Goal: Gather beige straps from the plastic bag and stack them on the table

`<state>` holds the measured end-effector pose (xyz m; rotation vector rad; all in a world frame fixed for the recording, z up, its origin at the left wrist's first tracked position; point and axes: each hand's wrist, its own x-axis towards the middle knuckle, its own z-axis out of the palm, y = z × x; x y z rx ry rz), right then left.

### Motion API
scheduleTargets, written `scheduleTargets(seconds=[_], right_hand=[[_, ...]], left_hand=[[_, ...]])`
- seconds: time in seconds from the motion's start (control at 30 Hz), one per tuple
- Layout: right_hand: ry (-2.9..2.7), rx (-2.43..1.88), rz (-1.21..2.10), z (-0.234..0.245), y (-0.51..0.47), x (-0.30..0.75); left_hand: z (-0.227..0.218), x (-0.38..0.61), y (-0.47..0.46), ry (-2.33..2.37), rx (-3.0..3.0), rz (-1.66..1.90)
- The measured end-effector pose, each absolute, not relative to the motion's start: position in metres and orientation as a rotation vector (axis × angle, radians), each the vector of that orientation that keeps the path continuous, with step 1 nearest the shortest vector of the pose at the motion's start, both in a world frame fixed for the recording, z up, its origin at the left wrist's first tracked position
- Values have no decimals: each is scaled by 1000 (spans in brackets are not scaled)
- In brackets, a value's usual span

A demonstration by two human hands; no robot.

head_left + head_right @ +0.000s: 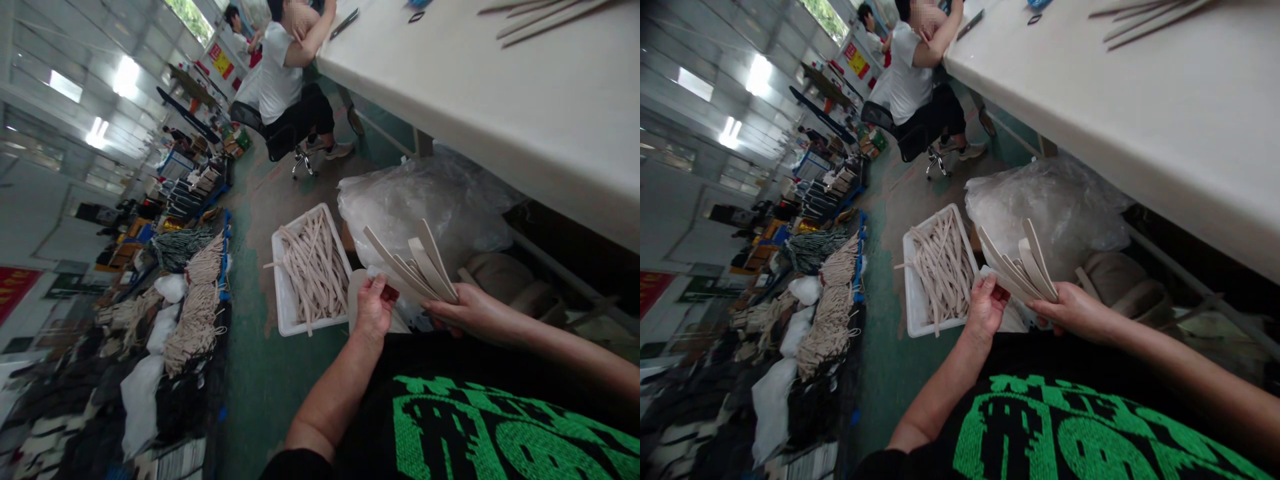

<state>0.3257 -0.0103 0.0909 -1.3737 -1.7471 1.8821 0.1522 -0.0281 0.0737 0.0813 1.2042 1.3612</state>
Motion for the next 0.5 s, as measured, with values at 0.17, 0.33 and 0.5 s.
scheduleTargets(seconds=[0.17,0.33,0.5], right_hand=[[-1680,-1300,1905,105,5,320],[-1935,-1241,1926,106,15,335],[-1976,-1318,1711,106,21,323]], left_hand=[[78,167,-36,1143,84,1251],[86,144,-26,1185,-58,1427],[90,134,-34,1126,-5,1445]])
